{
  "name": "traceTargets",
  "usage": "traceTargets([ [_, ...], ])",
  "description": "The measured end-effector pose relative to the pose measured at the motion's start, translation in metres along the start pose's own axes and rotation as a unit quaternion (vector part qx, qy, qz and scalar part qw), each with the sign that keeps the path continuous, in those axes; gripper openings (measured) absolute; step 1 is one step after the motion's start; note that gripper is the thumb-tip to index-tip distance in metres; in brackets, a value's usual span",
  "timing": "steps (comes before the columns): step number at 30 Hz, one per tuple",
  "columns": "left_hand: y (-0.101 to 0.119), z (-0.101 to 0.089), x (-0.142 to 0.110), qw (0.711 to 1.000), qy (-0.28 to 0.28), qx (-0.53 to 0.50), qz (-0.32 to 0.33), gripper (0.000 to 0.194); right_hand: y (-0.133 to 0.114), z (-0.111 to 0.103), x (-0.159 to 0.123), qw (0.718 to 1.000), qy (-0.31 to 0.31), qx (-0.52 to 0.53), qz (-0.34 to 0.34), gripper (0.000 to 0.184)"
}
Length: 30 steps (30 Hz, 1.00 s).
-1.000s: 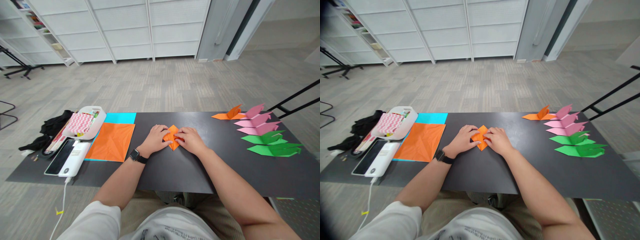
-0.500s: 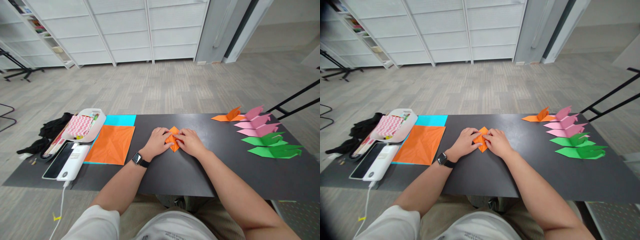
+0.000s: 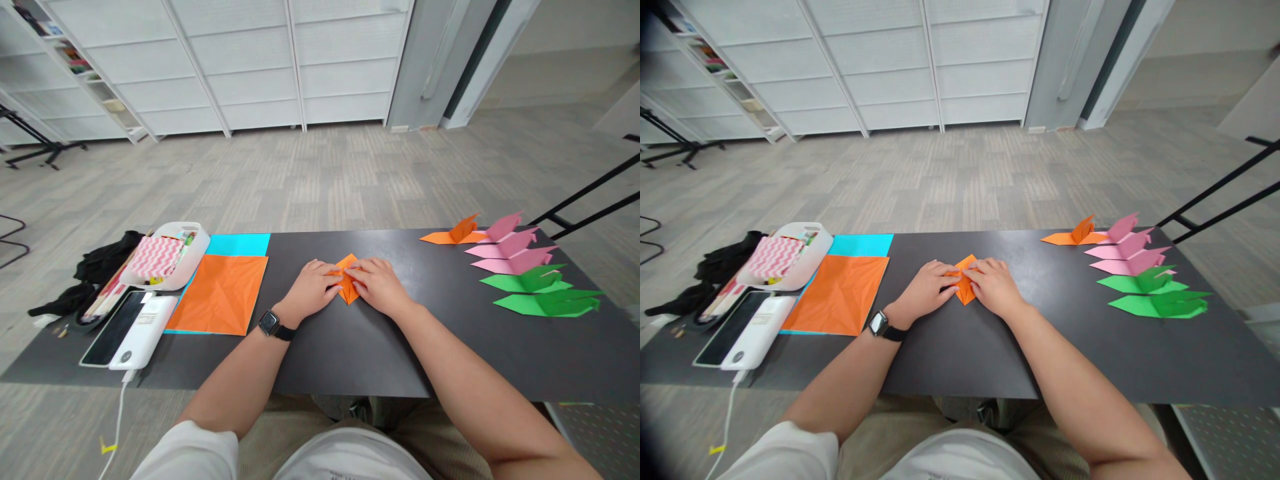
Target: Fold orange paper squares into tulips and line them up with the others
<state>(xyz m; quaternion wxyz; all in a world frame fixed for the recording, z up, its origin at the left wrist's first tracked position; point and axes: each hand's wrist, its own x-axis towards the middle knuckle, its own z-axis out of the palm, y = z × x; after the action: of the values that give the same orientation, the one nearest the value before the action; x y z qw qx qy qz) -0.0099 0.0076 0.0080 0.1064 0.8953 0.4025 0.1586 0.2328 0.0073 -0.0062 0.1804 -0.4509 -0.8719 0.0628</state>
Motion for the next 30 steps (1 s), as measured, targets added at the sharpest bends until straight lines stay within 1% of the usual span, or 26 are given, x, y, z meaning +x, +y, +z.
traceTargets([
  [3,0.001,-0.001,0.0,1.0,-0.005,0.008,-0.006,0.026,0.0,0.001,0.001,1.0,-0.008,0.012,-0.016,0.037],
  [6,0.001,-0.002,-0.001,1.0,-0.008,0.013,-0.012,0.027,0.0,0.002,0.001,1.0,-0.011,0.014,-0.011,0.035],
  [15,0.001,-0.002,-0.002,1.0,-0.01,0.02,-0.016,0.028,0.001,0.004,0.0,1.0,-0.016,0.012,-0.001,0.038],
  [20,0.002,-0.005,-0.003,0.999,-0.026,0.019,-0.025,0.031,0.002,0.004,0.0,1.0,-0.026,0.014,0.005,0.039],
  [22,0.002,-0.006,-0.003,0.999,-0.021,0.017,-0.017,0.031,0.002,0.004,0.0,0.999,-0.028,0.014,0.008,0.039],
  [25,0.001,-0.009,-0.002,1.0,-0.013,0.011,0.007,0.025,0.002,0.004,0.0,0.999,-0.028,0.015,0.011,0.039],
  [30,0.001,-0.014,-0.003,0.999,-0.022,0.002,0.045,0.021,0.003,0.004,0.0,0.999,-0.031,0.017,0.014,0.041],
])
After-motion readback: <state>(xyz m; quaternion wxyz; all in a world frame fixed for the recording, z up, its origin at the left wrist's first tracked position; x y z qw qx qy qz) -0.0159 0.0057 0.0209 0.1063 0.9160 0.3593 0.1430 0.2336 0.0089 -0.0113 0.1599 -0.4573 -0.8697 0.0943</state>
